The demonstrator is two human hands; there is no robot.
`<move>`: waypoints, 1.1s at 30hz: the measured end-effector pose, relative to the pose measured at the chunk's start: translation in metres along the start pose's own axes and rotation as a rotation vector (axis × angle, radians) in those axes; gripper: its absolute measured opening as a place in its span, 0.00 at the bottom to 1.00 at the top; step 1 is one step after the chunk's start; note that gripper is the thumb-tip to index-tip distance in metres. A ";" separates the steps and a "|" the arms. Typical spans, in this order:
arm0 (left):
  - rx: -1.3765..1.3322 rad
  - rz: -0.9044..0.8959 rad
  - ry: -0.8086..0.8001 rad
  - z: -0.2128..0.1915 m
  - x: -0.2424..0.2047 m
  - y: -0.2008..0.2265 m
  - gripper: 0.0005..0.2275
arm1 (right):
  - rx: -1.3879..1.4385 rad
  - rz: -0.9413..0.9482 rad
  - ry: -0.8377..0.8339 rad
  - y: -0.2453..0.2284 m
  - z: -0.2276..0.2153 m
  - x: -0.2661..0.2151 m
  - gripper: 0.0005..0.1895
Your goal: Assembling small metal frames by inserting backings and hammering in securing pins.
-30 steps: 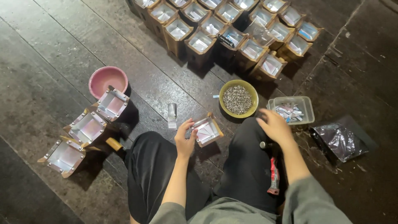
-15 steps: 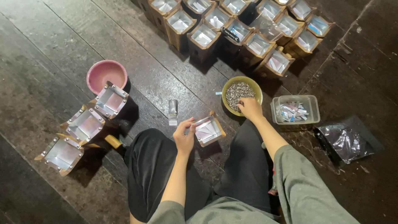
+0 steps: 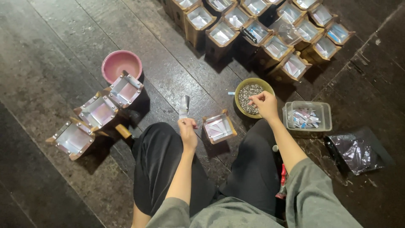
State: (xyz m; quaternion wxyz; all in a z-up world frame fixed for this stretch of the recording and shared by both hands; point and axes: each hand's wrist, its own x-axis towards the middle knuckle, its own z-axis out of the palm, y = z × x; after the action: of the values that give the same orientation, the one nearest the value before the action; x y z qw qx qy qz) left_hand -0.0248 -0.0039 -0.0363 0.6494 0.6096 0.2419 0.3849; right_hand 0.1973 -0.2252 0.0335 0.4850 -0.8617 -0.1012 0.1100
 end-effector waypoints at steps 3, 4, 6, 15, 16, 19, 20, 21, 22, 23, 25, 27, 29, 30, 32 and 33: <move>0.031 -0.100 -0.136 0.003 -0.011 -0.023 0.06 | 0.220 -0.012 -0.059 -0.036 0.006 -0.019 0.05; 0.075 -0.138 -0.232 0.004 -0.016 -0.033 0.16 | 0.212 -0.020 -0.045 -0.044 0.010 -0.026 0.05; 0.041 -0.189 -0.246 0.005 -0.018 -0.031 0.18 | 0.217 -0.006 -0.030 -0.026 0.014 -0.011 0.05; -0.226 -0.344 -0.277 0.005 -0.016 -0.040 0.22 | 0.323 0.144 -0.379 -0.074 0.056 -0.067 0.11; -0.262 -0.359 -0.272 0.005 -0.015 -0.041 0.23 | 0.367 0.154 -0.470 -0.081 0.062 -0.075 0.12; -0.301 -0.370 -0.271 0.006 -0.015 -0.026 0.23 | 0.386 0.214 -0.552 -0.088 0.089 -0.089 0.10; -0.300 -0.368 -0.266 0.006 -0.015 -0.018 0.23 | 0.386 0.212 -0.557 -0.078 0.096 -0.088 0.10; -0.312 -0.376 -0.264 0.005 -0.015 -0.010 0.23 | 0.362 0.200 -0.538 -0.069 0.103 -0.087 0.11; -0.324 -0.381 -0.263 0.006 -0.014 -0.002 0.23 | 0.338 0.186 -0.518 -0.060 0.110 -0.085 0.11; -0.324 -0.377 -0.260 0.005 -0.013 -0.001 0.23 | 0.338 0.181 -0.521 -0.059 0.112 -0.084 0.11; -0.323 -0.381 -0.264 0.006 -0.014 0.002 0.23 | 0.323 0.198 -0.483 -0.054 0.113 -0.082 0.11; -0.324 -0.387 -0.265 0.005 -0.014 -0.005 0.23 | 0.338 0.213 -0.491 -0.049 0.116 -0.083 0.11; -0.325 -0.391 -0.267 0.005 -0.015 -0.012 0.23 | 0.356 0.226 -0.497 -0.047 0.119 -0.085 0.10; -0.339 -0.397 -0.261 0.006 -0.015 -0.016 0.24 | 0.322 0.219 -0.480 -0.048 0.122 -0.084 0.09; -0.353 -0.402 -0.254 0.007 -0.014 -0.022 0.24 | 0.289 0.210 -0.465 -0.047 0.126 -0.081 0.08; -0.357 -0.394 -0.252 0.008 -0.014 -0.023 0.24 | 0.291 0.212 -0.467 -0.045 0.127 -0.079 0.08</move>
State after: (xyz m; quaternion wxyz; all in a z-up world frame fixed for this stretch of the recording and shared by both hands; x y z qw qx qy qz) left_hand -0.0225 -0.0188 -0.0598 0.8337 0.4698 0.2015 0.2091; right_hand 0.0824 -0.1213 0.0158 0.5531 -0.7401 -0.1028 0.3685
